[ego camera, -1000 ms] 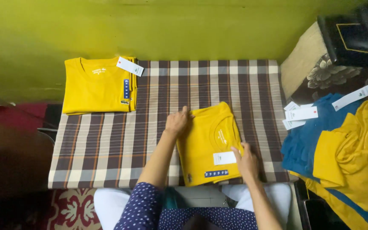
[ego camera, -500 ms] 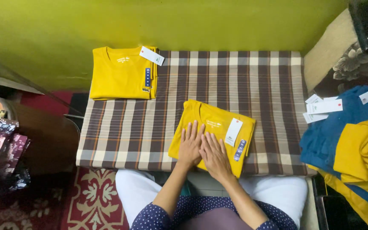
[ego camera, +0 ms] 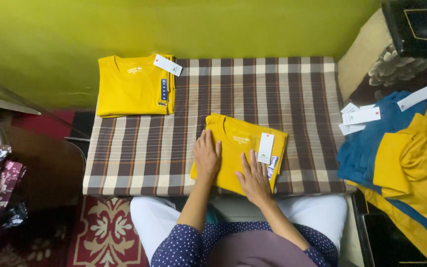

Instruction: Folding yellow t-shirts on a table in a stockroom environment.

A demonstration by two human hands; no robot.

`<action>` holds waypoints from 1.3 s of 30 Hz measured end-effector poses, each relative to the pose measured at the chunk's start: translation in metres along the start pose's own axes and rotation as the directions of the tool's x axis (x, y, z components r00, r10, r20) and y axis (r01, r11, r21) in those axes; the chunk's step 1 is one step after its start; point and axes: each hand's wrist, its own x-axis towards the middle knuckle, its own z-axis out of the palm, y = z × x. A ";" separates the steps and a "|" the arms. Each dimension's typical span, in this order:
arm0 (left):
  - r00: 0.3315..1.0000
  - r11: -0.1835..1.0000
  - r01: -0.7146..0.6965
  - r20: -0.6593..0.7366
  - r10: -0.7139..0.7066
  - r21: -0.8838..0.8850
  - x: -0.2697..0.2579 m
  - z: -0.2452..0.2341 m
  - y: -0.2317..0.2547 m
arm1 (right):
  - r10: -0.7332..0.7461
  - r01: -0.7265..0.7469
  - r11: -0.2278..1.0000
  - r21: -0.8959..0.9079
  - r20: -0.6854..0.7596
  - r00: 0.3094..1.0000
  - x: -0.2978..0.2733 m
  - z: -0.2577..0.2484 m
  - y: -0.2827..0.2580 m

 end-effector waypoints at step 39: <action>0.777 0.652 0.593 0.122 -0.618 -0.472 0.048 0.029 -0.010 | 0.144 -0.143 0.988 0.052 -0.023 0.989 -0.024 -0.011 0.041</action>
